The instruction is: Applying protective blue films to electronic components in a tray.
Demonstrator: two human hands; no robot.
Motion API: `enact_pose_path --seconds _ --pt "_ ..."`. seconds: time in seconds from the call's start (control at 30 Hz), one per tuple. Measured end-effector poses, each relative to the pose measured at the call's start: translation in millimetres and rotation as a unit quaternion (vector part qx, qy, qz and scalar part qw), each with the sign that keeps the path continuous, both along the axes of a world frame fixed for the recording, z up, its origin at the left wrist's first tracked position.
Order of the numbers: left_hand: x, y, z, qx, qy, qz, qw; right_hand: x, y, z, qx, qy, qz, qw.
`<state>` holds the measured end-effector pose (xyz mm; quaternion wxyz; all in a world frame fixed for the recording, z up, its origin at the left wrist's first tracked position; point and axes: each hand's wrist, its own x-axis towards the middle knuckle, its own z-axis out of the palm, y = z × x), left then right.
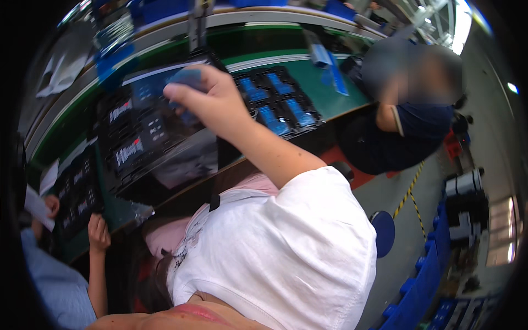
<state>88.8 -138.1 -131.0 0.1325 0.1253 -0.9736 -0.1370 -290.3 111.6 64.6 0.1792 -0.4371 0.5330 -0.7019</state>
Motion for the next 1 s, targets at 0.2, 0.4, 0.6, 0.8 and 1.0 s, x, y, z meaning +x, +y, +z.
enact_pose_path --seconds 0.2,0.4,0.6,0.8,1.0 --pt "-21 122 31 0.611 -0.119 0.279 0.731 -15 -2 15 -0.031 -0.044 0.110 0.992" --pt "-46 115 132 0.588 0.318 -0.248 0.701 12 -22 49 -0.066 0.019 0.261 0.963" --pt "-127 123 186 0.379 0.470 0.010 0.797 49 -55 63 -0.020 0.100 0.373 0.922" --pt "-143 119 207 0.436 0.434 0.063 0.786 45 -59 35 0.058 0.072 0.383 0.919" --pt "-129 127 243 0.398 0.228 0.148 0.876 37 -56 44 0.147 0.031 0.433 0.889"
